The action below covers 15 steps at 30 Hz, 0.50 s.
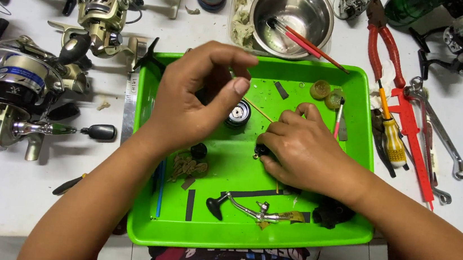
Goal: Cleaning and reassembling the internal components of a fishing reel on a workbench.
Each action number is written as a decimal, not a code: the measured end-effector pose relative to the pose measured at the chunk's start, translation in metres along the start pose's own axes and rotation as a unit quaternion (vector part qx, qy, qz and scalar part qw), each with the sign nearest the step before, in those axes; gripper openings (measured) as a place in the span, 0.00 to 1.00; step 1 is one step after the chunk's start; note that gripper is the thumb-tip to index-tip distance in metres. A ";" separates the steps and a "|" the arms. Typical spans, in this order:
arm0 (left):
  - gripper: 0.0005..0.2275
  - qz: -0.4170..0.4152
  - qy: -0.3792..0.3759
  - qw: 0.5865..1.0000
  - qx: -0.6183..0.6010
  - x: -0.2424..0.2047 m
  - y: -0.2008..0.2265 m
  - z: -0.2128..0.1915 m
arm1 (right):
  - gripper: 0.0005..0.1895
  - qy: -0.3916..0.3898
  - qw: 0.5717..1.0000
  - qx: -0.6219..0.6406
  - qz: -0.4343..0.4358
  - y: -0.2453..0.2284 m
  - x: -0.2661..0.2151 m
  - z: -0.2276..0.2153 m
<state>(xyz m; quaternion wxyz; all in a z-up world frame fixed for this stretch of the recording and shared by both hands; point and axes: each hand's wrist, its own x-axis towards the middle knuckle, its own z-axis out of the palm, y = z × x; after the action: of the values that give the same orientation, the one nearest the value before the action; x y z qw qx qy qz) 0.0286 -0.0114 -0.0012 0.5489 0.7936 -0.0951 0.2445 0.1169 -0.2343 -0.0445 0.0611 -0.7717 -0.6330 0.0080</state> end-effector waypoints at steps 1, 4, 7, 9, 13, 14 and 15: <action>0.07 0.000 0.000 1.000 -0.001 -0.001 -0.003 0.001 | 0.13 0.000 1.000 0.000 0.000 0.000 0.000 0.001; 0.06 0.031 -0.026 0.999 0.018 -0.001 -0.011 0.001 | 0.13 0.013 1.000 0.002 0.007 0.000 0.001 0.003; 0.06 0.059 -0.044 0.997 0.034 -0.002 -0.015 0.000 | 0.15 -0.016 1.000 0.012 0.022 0.000 0.004 0.004; 0.06 0.073 -0.061 0.995 0.034 -0.002 -0.014 -0.001 | 0.14 -0.009 0.999 0.025 0.032 0.000 0.005 0.006; 0.06 0.085 -0.071 0.993 0.032 -0.004 -0.018 -0.002 | 0.14 -0.009 0.999 0.033 0.030 0.001 0.006 0.005; 0.06 0.086 -0.076 0.993 0.026 -0.004 -0.018 -0.002 | 0.14 -0.011 0.999 0.034 0.035 0.000 0.006 0.004; 0.07 0.086 -0.081 0.993 0.019 -0.004 -0.018 -0.002 | 0.14 -0.014 0.998 0.034 0.041 0.000 0.006 0.004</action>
<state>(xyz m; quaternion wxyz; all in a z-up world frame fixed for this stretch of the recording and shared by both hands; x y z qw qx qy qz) 0.0320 -0.0029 -0.0174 0.5007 0.8101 -0.2026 0.2278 0.1179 -0.2277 -0.0484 0.0781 -0.7943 -0.6010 0.0427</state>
